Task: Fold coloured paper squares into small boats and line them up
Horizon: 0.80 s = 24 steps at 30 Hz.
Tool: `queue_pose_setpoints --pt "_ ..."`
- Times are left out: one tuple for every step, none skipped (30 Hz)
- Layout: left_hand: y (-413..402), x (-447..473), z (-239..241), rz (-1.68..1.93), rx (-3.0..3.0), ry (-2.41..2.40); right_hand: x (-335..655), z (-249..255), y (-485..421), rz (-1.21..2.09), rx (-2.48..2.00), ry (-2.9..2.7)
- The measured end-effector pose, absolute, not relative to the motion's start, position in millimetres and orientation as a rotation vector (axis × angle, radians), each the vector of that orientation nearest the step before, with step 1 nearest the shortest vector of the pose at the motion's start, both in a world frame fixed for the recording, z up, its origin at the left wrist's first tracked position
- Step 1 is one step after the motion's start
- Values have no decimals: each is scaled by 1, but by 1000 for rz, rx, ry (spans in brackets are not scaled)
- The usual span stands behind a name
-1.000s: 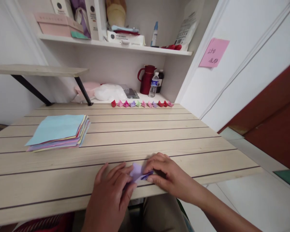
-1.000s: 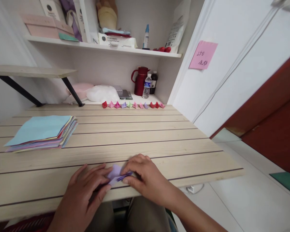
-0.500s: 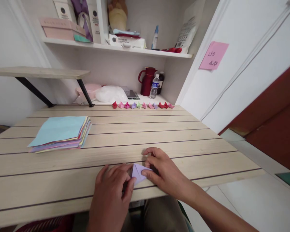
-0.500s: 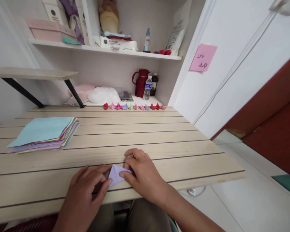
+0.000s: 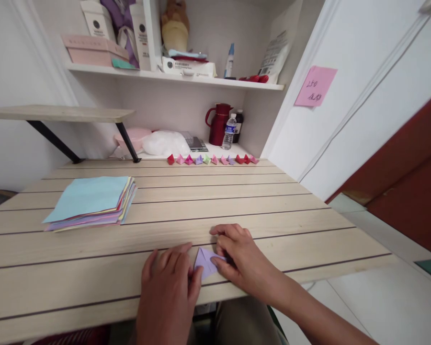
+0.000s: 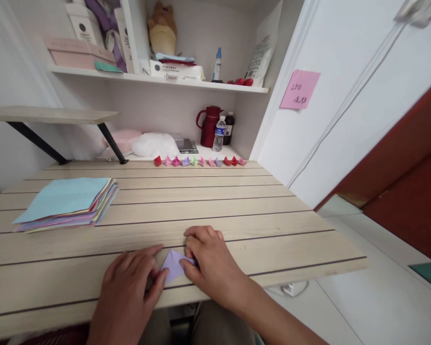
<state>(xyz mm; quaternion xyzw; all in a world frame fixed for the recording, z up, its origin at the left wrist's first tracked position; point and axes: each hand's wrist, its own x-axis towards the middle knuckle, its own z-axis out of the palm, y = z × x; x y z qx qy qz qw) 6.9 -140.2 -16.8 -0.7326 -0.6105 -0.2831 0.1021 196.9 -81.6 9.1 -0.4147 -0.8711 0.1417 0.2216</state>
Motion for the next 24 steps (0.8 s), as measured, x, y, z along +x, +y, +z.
queue_pose_setpoints --pt "-140 6 -17 -834 -2163 -1806 197 8 -81 402 -1139 -2396" --pt "-139 6 -17 -827 -2174 -1797 198 7 -81 412 -1129 -2384" --pt "-139 5 -17 -817 -2184 -1786 199 5 -80 419 -1118 -2372" --pt "-139 4 -16 -807 -2196 -1767 200 4 -79 425 -1107 -2364" --pt "-139 4 -16 -800 -2202 -1751 200 4 -79 430 -1096 -2360" --pt "-139 4 -16 -794 -2203 -1740 201 3 -78 434 -1085 -2361" --pt "-139 4 -16 -793 -2197 -1737 202 3 -78 437 -1074 -2365" --pt "-139 5 -16 -796 -2182 -1745 202 3 -78 438 -1061 -2373" --pt "-139 6 -15 -797 -2178 -1745 202 4 -79 434 -1044 -2387" --pt "-139 6 -15 -798 -2178 -1741 203 4 -79 425 -1023 -2406" --pt "-140 7 -15 -797 -2178 -1743 202 4 -79 407 -1001 -2427" --pt "-140 7 -15 -794 -2180 -1741 202 5 -80 387 -982 -2445" --pt "-140 7 -15 -794 -2175 -1744 202 4 -80 368 -968 -2457" --pt "-140 6 -16 -797 -2163 -1741 202 4 -80 353 -961 -2462" --pt "-141 4 -17 -807 -2145 -1729 202 4 -80 347 -959 -2459" --pt "-142 1 -18 -820 -2132 -1704 202 4 -80 350 -960 -2453" --pt "-144 -1 -19 -843 -2128 -1658 201 3 -80 360 -962 -2444" --pt "-146 -4 -20 -870 -2123 -1608 201 3 -80 373 -963 -2437" --pt "-148 -6 -21 -892 -2118 -1558 201 3 -80 384 -963 -2433" --pt "-151 -7 -21 -894 -2110 -1519 201 3 -80 394 -961 -2430" --pt "-154 -7 -20 -877 -2096 -1497 201 4 -80 399 -960 -2429" --pt "-157 -6 -19 -843 -2080 -1485 201 4 -80 399 -961 -2429" --pt "-159 -4 -19 -796 -2076 -1472 201 5 -80 396 -964 -2429" --pt "-161 -2 -18 -742 -2095 -1449 201 6 -81 395 -968 -2430"
